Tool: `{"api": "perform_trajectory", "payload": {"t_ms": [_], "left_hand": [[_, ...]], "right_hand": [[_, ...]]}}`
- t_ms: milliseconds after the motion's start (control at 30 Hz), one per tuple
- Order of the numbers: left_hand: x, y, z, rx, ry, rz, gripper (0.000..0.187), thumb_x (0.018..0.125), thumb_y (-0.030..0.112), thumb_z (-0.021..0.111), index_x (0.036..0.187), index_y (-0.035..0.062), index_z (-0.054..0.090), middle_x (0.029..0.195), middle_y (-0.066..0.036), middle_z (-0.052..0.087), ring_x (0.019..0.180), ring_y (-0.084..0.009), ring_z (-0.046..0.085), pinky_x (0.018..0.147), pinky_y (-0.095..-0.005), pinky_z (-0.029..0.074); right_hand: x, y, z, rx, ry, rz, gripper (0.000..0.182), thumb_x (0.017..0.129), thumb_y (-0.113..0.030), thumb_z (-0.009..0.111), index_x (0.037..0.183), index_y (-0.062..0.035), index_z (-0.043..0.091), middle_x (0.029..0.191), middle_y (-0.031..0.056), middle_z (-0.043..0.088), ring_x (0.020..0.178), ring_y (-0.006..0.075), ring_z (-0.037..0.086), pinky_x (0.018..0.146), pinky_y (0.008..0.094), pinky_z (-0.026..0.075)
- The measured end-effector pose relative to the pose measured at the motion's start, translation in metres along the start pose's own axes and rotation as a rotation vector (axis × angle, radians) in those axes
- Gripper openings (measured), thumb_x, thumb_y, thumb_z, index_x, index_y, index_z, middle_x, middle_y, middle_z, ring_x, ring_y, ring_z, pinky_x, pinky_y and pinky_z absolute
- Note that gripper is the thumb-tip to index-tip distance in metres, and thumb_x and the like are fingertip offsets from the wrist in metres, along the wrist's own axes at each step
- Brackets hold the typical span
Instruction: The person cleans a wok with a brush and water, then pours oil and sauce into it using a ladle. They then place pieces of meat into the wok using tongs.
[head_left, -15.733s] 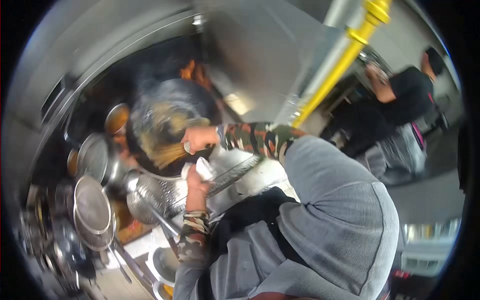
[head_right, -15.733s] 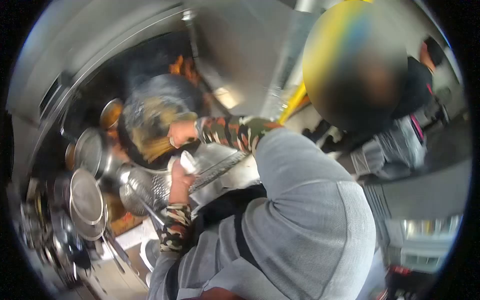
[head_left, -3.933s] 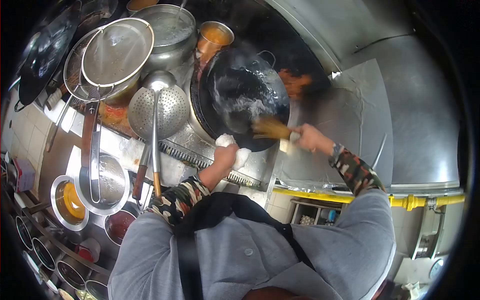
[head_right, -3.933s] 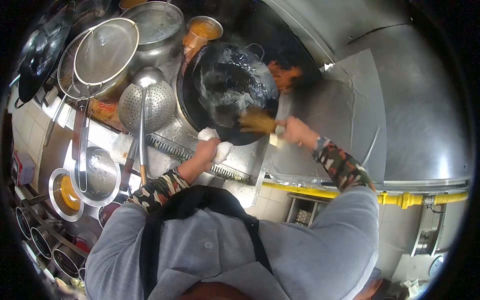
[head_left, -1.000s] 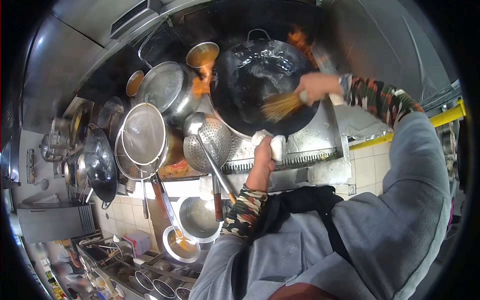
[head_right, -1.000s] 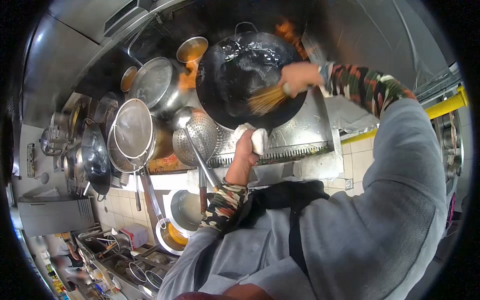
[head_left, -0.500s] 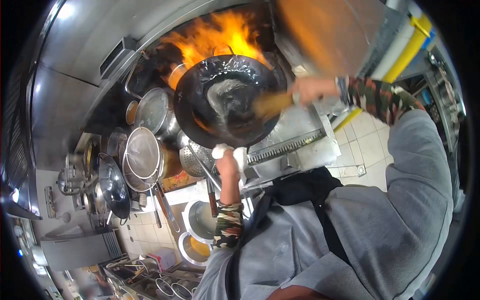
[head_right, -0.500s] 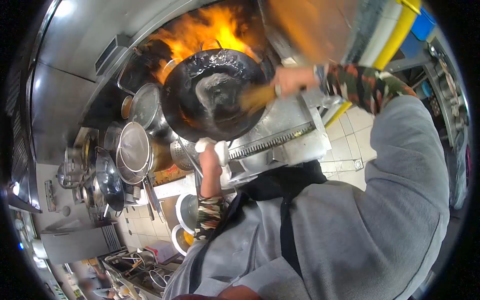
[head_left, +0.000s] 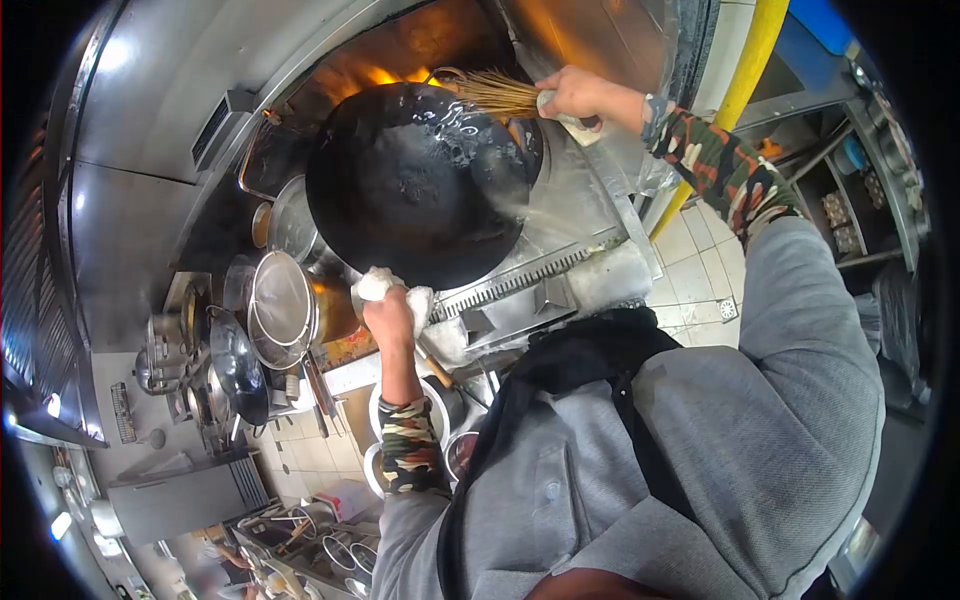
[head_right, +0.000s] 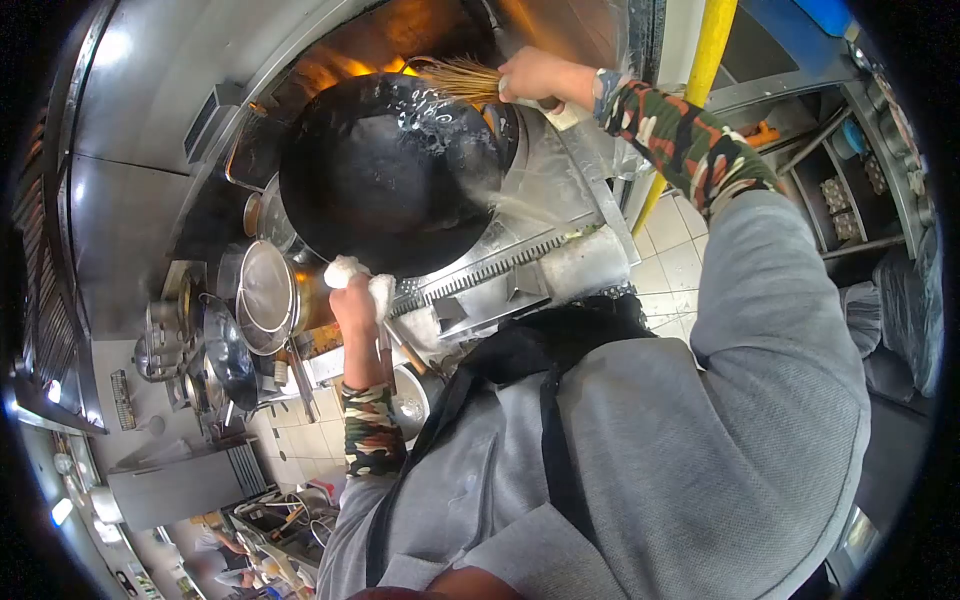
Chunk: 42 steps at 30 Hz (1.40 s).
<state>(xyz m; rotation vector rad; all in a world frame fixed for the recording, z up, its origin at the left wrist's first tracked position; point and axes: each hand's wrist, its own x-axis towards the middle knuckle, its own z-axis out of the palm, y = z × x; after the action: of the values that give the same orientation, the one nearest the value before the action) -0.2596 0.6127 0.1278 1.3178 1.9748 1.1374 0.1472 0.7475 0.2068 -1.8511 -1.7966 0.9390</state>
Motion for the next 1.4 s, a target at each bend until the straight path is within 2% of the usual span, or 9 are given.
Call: {"api": "perform_trajectory", "payload": {"t_ms": [567,667,800,900,967,1067,1200,1300,1400], "left_hand": [[-0.069,0.104,0.013,0.468,0.082,0.45,0.037,0.071,0.015,0.062,0.104,-0.0027,0.058,0.095,-0.024,0.061,0.092,-0.041,0.059,0.081,-0.0428,0.046],[-0.072,0.101,0.014,0.46,0.078,0.425,0.042,0.07,0.017,0.064,0.104,-0.0056,0.052,0.093,-0.027,0.058,0.089,-0.0463,0.055,0.08,-0.0495,0.043],[-0.062,0.083,0.011,0.399,0.085,0.541,0.03,0.072,0.01,0.06,0.1,-0.003,0.061,0.097,-0.022,0.062,0.092,-0.0377,0.06,0.082,-0.0415,0.046],[-0.032,0.053,-0.012,0.334,0.073,0.451,0.032,0.072,0.012,0.06,0.1,-0.0034,0.058,0.092,-0.024,0.061,0.087,-0.0414,0.06,0.078,-0.0443,0.046],[-0.028,0.042,-0.02,0.149,0.055,0.368,0.033,0.071,0.009,0.053,0.101,-0.0046,0.06,0.096,-0.019,0.064,0.087,-0.0344,0.062,0.082,-0.0379,0.046],[-0.016,0.004,-0.01,-0.013,-0.006,0.017,0.034,0.074,0.013,0.055,0.1,-0.0077,0.06,0.091,-0.015,0.065,0.082,-0.0278,0.061,0.079,-0.0345,0.046],[-0.006,-0.028,0.037,-0.311,0.028,-0.385,0.037,0.076,0.02,0.058,0.097,-0.0098,0.062,0.089,-0.012,0.064,0.079,-0.0219,0.061,0.073,-0.0334,0.046],[0.009,-0.045,0.079,-0.618,-0.059,-0.525,0.039,0.076,0.021,0.057,0.099,-0.0105,0.061,0.089,-0.013,0.064,0.074,-0.022,0.061,0.067,-0.0344,0.048],[0.013,-0.025,0.099,-0.571,-0.032,-0.636,0.041,0.077,0.02,0.057,0.103,-0.0117,0.058,0.089,-0.013,0.064,0.074,-0.0233,0.062,0.066,-0.0341,0.049]], "right_hand": [[-0.024,0.041,0.146,0.678,0.214,0.192,0.063,0.082,-0.021,0.064,0.139,-0.0121,0.038,0.087,0.0104,0.063,0.056,0.0177,0.058,0.035,0.0318,0.045],[-0.011,0.024,0.198,0.907,0.495,0.076,0.066,0.078,-0.016,0.069,0.137,-0.0071,0.039,0.095,0.0119,0.064,0.074,0.0202,0.062,0.057,0.0331,0.051],[-0.082,-0.039,0.222,0.714,0.186,-0.396,0.073,0.075,-0.015,0.073,0.139,-0.0072,0.038,0.122,0.0163,0.058,0.111,0.0243,0.055,0.096,0.0339,0.042],[-0.113,0.005,0.202,0.57,-0.289,-0.764,0.073,0.077,-0.015,0.072,0.141,-0.0115,0.036,0.131,0.0154,0.053,0.117,0.0253,0.053,0.096,0.0337,0.043],[-0.082,0.067,0.165,0.173,-0.404,-0.515,0.063,0.079,-0.019,0.069,0.136,-0.012,0.043,0.126,0.0146,0.057,0.113,0.0244,0.056,0.092,0.0338,0.045],[-0.006,0.034,0.077,0.182,-0.021,0.104,0.035,0.08,-0.027,0.061,0.112,-0.0128,0.061,0.086,0.0138,0.067,0.072,0.0239,0.063,0.065,0.0381,0.051],[0.065,-0.056,0.01,-0.05,0.477,-0.625,0.062,0.079,-0.03,0.069,0.135,-0.0161,0.046,0.122,0.0172,0.058,0.111,0.0315,0.057,0.095,0.035,0.044],[0.06,-0.132,-0.003,-0.095,0.668,-0.708,0.051,0.083,-0.029,0.056,0.13,-0.0128,0.049,0.088,0.0252,0.062,0.083,0.0406,0.061,0.07,0.0453,0.049],[0.145,-0.106,0.05,-0.116,0.718,-0.541,0.051,0.081,-0.04,0.06,0.128,-0.021,0.052,0.1,0.0188,0.064,0.091,0.0406,0.06,0.08,0.046,0.05]]}}
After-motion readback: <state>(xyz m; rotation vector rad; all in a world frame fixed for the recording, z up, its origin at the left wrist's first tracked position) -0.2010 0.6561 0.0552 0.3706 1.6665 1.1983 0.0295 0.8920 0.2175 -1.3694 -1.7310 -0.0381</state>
